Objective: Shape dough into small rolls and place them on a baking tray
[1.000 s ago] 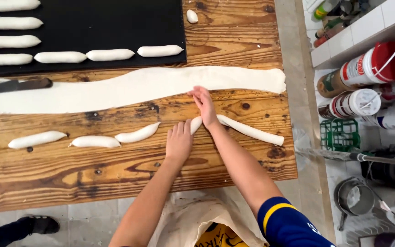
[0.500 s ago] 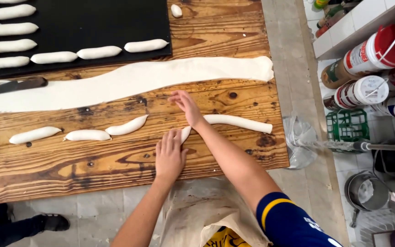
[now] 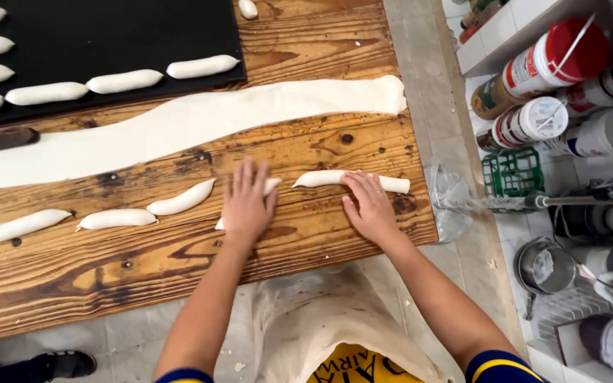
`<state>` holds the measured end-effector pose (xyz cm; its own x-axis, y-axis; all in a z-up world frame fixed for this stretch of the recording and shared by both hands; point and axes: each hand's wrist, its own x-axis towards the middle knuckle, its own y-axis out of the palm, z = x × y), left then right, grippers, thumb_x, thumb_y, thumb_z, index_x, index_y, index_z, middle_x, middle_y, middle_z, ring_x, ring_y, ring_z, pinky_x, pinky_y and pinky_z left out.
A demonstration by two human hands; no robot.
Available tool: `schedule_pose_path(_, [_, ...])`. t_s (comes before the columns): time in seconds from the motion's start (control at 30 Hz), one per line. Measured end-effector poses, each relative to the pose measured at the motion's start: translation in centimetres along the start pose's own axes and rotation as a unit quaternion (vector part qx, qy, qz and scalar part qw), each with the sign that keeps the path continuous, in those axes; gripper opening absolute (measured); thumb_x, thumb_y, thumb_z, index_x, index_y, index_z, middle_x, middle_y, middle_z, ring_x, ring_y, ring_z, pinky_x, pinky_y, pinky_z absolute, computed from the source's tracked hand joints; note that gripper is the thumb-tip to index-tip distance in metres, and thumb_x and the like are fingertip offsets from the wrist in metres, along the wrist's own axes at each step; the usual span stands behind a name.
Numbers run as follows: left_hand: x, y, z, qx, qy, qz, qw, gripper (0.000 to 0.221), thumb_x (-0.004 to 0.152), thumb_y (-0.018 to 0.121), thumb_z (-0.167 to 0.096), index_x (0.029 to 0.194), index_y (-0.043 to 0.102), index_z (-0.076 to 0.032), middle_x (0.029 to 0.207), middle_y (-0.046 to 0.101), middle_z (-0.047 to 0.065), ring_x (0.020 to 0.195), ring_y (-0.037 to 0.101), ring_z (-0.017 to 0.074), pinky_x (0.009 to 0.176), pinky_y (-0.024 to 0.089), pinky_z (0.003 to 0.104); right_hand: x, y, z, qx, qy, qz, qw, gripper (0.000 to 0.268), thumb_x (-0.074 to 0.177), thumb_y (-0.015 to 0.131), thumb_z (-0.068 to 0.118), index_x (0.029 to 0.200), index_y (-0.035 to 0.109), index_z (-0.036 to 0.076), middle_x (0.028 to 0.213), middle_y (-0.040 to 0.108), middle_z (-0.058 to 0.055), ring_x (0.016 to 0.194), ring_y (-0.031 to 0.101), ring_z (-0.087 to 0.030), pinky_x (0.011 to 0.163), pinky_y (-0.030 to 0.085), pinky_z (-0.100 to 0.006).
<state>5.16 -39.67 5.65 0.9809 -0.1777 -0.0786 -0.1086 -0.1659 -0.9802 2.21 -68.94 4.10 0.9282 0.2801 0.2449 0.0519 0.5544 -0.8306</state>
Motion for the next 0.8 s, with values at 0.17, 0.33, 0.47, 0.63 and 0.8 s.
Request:
schedule_pose_path(0.17, [-5.5, 7.1, -2.9, 0.017, 0.061, -0.149, 0.987, 0.06, 0.09, 0.057, -0.053, 0.145, 0.056, -0.027, 0.144, 0.056, 0.008, 0.136, 0.052, 0.026, 0.112, 0.032, 0.055, -2.9, -0.2, -0.4, -0.007, 0.058, -0.018, 0.998, 0.048, 0.098, 0.062, 0.021, 0.145, 0.056, 0.013, 0.142, 0.059, -0.009, 0.137, 0.051, -0.036, 0.122, 0.023, -0.055])
schedule_pose_path(0.33, [-2.9, 8.9, -3.9, 0.028, -0.051, -0.256, 0.965, 0.052, 0.091, 0.057, -0.064, 0.123, 0.065, -0.023, 0.113, 0.06, -0.001, 0.11, 0.058, 0.0191, 0.099, 0.033, 0.048, -3.8, 1.6, -0.6, -0.027, 0.06, -0.034, 0.997, 0.05, 0.098, 0.062, 0.024, 0.147, 0.055, 0.017, 0.147, 0.056, -0.005, 0.142, 0.047, -0.031, 0.125, 0.018, -0.05])
schedule_pose_path(0.47, [-1.2, 9.2, -3.2, 0.05, -0.066, -0.29, 0.953, 0.025, 0.079, 0.072, -0.044, 0.092, 0.062, -0.024, 0.089, 0.053, -0.003, 0.089, 0.057, 0.0198, 0.085, 0.041, 0.044, -3.9, 1.8, -0.2, -0.02, 0.057, -0.05, 0.997, 0.048, 0.098, 0.062, 0.023, 0.145, 0.056, 0.016, 0.146, 0.056, -0.005, 0.141, 0.048, -0.032, 0.124, 0.019, -0.051])
schedule_pose_path(0.63, [-1.4, 8.9, -3.7, 0.052, -0.049, -0.27, 0.96, 0.029, 0.068, 0.07, -0.035, 0.094, 0.063, -0.025, 0.093, 0.054, -0.002, 0.093, 0.057, 0.0203, 0.086, 0.041, 0.043, -5.3, 0.6, -1.1, 0.029, 0.06, -0.079, 0.995, 0.047, 0.096, 0.063, 0.013, 0.143, 0.056, 0.011, 0.143, 0.057, -0.011, 0.136, 0.052, -0.035, 0.121, 0.029, -0.052])
schedule_pose_path(0.8, [0.5, 3.7, -8.1, -0.075, 0.063, -0.158, 0.983, 0.067, 0.093, 0.069, -0.036, 0.152, 0.049, -0.012, 0.15, 0.051, 0.015, 0.142, 0.046, 0.0306, 0.117, 0.031, 0.05, -6.3, -1.0, -1.6, 0.255, 0.167, -0.121, 0.945, 0.039, 0.102, 0.053, 0.007, 0.14, 0.058, 0.006, 0.135, 0.062, -0.013, 0.132, 0.057, -0.031, 0.114, 0.042, -0.044])
